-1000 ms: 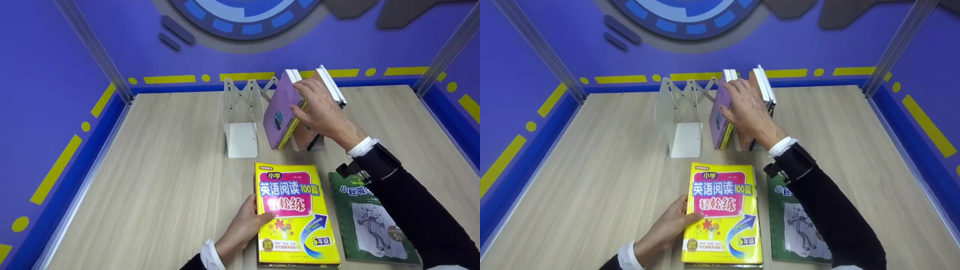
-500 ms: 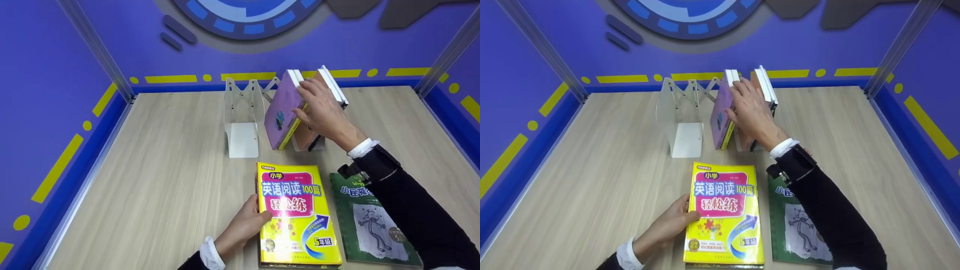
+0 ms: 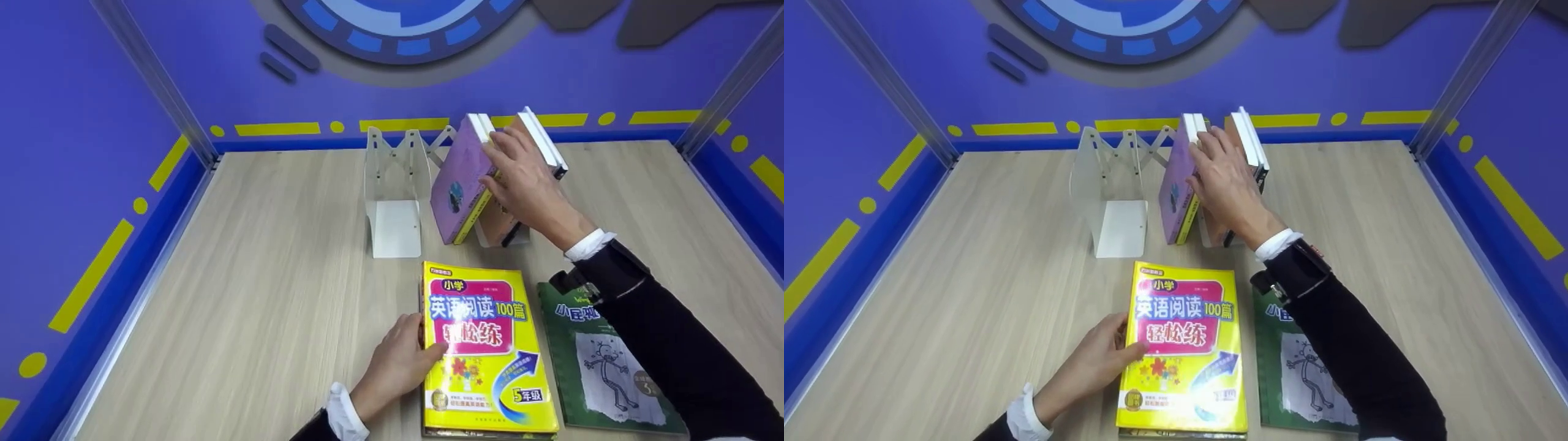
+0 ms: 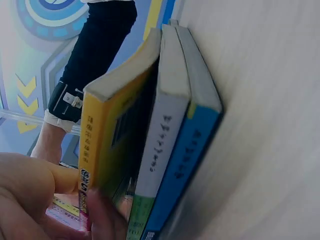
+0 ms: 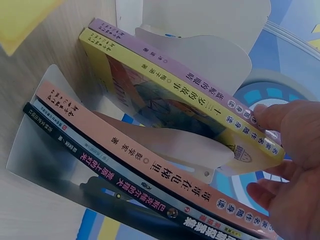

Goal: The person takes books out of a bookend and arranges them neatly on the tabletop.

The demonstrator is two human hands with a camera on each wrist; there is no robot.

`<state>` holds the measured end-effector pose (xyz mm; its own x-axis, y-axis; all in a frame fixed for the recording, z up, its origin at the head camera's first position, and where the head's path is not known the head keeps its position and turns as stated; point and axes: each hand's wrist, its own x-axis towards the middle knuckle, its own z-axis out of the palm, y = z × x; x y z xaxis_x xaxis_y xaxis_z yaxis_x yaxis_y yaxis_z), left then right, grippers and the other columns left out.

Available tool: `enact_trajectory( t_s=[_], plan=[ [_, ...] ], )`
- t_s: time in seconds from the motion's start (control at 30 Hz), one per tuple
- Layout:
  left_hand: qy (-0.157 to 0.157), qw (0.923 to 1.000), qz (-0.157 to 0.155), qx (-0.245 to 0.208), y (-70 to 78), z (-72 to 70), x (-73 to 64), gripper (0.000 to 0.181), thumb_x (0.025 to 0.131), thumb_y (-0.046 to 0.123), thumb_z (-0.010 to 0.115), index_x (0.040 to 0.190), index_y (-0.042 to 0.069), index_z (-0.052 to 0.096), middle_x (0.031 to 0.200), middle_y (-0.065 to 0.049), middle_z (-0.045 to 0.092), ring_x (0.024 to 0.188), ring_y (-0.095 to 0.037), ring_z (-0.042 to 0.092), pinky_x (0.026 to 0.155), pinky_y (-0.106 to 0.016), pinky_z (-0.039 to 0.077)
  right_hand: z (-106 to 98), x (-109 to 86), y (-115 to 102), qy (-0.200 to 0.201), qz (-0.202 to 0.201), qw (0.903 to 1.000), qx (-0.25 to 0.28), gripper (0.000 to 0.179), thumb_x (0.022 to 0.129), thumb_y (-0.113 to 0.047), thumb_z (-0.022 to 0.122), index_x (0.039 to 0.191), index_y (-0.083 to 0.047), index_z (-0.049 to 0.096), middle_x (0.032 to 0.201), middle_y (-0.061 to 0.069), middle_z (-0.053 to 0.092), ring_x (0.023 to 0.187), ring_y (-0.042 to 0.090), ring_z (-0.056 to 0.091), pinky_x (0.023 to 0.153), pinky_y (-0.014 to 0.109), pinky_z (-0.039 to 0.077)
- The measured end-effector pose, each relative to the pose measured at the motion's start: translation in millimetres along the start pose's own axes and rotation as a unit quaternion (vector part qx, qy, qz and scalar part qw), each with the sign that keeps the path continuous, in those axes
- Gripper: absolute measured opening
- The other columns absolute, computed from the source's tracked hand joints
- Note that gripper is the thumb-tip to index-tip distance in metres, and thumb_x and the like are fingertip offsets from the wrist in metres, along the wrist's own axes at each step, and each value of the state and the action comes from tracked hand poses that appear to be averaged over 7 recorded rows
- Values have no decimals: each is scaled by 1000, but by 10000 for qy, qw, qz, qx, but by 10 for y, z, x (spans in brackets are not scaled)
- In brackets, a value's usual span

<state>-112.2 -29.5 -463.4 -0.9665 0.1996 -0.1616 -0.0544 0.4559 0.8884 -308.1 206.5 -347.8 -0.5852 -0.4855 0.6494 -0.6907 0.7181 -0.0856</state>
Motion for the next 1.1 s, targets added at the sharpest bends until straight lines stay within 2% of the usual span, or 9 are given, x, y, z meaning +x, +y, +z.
enact_trajectory(
  t_s=[0.07, 0.23, 0.4, 0.57, 0.7, 0.87, 1.1],
  plan=[
    [235, 9990, 101, 357, -6, 11, -2, 63, 92, 27, 79, 143, 2, 51, 107, -1, 52, 93, -15, 52, 77, -35, 45, 3, 0, 3, 44, -12, 10000, 47, 53, 93, -8, 78, 140, 8, 59, 145, 27, 52, 140, 44, 40, 119, 54, 30],
    [590, 9947, 314, 777, -8, 44, 8, 73, 90, 23, 82, 149, -2, 47, 105, -3, 51, 84, -16, 51, 68, -33, 42, -3, 0, -1, 119, -50, 9999, 98, 52, 92, -6, 79, 139, 7, 60, 147, 27, 50, 144, 42, 36, 120, 53, 29],
    [690, 9888, 264, 1297, -5, 67, 24, 74, 89, 24, 84, 149, -1, 49, 104, -5, 51, 75, -17, 52, 63, -33, 42, -19, -6, -7, 124, -115, 9999, 10, 51, 90, -7, 81, 136, 6, 63, 149, 25, 50, 147, 41, 32, 122, 54, 26],
    [546, 9915, 106, 1174, -10, 62, 25, 75, 88, 23, 84, 152, 6, 49, 107, -8, 50, 76, -18, 53, 62, -30, 48, -30, -25, -49, 124, -128, 9996, -221, 52, 89, -11, 83, 135, 2, 65, 146, 26, 51, 142, 43, 35, 119, 58, 27],
    [443, 9939, 159, 1002, -6, 60, 34, 72, 91, 20, 82, 153, 8, 48, 106, -8, 49, 75, -17, 54, 60, -27, 49, -48, -47, -108, 204, -95, 9996, -195, 47, 89, -9, 82, 133, 1, 68, 136, 25, 55, 131, 43, 41, 110, 56, 33],
    [420, 9941, 226, 972, 4, 66, 41, 70, 93, 19, 79, 153, 4, 48, 100, -7, 48, 75, -18, 51, 58, -27, 47, -51, -62, -122, 302, -212, 9993, -11, 42, 91, -5, 79, 131, 3, 69, 122, 24, 59, 113, 39, 46, 96, 51, 39],
    [352, 9926, 144, 1154, 19, 70, 42, 69, 92, 23, 80, 149, -3, 49, 97, -7, 48, 77, -19, 50, 59, -29, 45, -60, -83, -173, 384, -185, 9991, -86, 40, 92, -10, 80, 129, 0, 71, 117, 22, 62, 108, 38, 46, 89, 49, 39]
  ],
)
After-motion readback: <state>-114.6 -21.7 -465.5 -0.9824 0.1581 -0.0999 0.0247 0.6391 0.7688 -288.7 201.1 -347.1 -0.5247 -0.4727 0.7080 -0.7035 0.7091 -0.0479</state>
